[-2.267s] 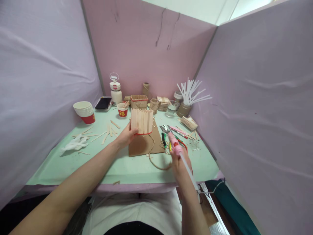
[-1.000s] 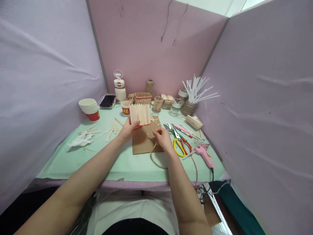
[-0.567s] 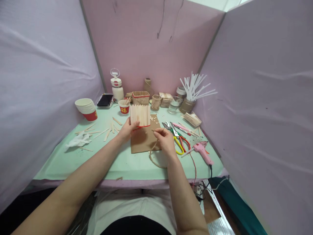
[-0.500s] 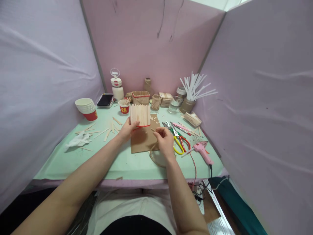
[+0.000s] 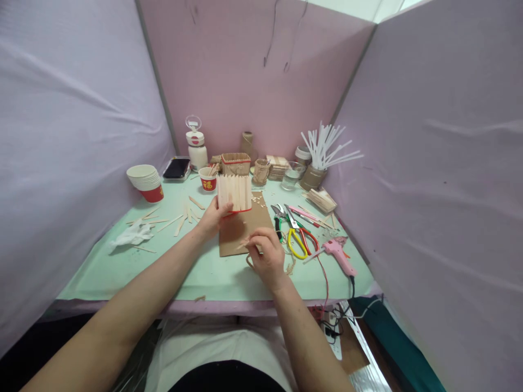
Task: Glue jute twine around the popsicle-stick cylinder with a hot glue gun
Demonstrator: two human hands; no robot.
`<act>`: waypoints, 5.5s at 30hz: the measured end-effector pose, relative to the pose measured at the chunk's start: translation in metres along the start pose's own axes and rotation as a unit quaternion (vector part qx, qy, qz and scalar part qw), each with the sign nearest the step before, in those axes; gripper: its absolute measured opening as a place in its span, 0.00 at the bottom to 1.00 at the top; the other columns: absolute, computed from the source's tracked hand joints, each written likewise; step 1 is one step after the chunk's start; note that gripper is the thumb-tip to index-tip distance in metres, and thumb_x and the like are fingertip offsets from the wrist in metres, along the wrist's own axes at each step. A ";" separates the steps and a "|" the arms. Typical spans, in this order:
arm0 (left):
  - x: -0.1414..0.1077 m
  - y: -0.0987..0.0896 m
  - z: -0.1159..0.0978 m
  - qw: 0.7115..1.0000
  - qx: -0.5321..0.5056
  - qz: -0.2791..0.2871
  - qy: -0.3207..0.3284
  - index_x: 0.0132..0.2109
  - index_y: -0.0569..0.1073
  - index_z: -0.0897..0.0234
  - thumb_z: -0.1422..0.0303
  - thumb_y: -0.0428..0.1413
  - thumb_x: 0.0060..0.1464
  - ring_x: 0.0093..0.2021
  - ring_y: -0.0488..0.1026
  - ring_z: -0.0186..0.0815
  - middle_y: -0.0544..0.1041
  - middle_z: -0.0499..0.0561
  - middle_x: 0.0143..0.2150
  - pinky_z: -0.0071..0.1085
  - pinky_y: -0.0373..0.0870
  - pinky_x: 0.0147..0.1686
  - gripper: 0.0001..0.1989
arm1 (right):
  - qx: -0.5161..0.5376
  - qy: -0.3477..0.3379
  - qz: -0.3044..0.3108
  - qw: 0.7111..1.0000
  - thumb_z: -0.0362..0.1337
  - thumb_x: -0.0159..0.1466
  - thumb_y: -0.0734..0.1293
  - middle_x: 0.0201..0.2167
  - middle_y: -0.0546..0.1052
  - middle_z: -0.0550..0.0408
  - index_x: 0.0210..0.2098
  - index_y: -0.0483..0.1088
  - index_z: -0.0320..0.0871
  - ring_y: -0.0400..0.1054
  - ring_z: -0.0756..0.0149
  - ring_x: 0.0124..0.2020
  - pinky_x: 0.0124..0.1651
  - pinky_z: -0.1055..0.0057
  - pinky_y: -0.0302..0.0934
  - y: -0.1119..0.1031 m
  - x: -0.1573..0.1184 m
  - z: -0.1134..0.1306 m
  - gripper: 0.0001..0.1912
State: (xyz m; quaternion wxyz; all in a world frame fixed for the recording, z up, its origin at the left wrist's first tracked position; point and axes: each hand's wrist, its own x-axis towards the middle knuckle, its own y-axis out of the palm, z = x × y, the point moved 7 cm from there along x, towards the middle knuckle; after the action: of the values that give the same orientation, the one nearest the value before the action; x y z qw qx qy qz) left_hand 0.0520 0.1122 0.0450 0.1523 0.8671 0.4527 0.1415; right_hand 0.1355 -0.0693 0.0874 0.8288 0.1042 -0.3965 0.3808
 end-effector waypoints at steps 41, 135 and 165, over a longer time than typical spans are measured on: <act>0.000 0.001 0.004 0.998 0.044 0.016 0.029 0.52 0.64 0.60 0.61 0.66 0.40 0.55 0.68 0.45 0.70 0.56 0.53 0.43 0.63 0.56 0.32 | -0.153 0.124 0.104 0.975 0.40 0.63 0.63 0.30 0.73 0.54 0.30 0.73 0.44 0.65 0.65 0.33 0.38 0.70 0.58 0.013 0.045 -0.022 0.10; -0.010 0.026 0.008 0.985 -0.057 0.156 -0.051 0.50 0.69 0.65 0.60 0.64 0.43 0.49 0.72 0.43 0.74 0.57 0.49 0.45 0.64 0.55 0.28 | 0.022 0.282 0.098 0.954 0.51 0.53 0.69 0.21 0.66 0.61 0.26 0.66 0.44 0.57 0.71 0.22 0.25 0.73 0.52 0.002 0.048 -0.045 0.17; -0.011 0.022 0.019 0.992 -0.087 0.089 -0.022 0.59 0.52 0.51 0.68 0.62 0.43 0.57 0.66 0.41 0.63 0.53 0.59 0.45 0.65 0.55 0.39 | -0.110 0.203 0.099 0.968 0.48 0.59 0.65 0.24 0.70 0.58 0.25 0.65 0.44 0.62 0.67 0.27 0.32 0.71 0.55 0.027 0.037 -0.036 0.15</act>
State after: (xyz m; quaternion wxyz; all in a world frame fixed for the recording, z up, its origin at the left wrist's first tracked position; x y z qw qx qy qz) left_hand 0.0692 0.0887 0.0348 0.2245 0.8902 0.3562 0.1741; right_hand 0.1516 -0.0129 0.0873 0.8565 -0.1064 -0.2677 0.4283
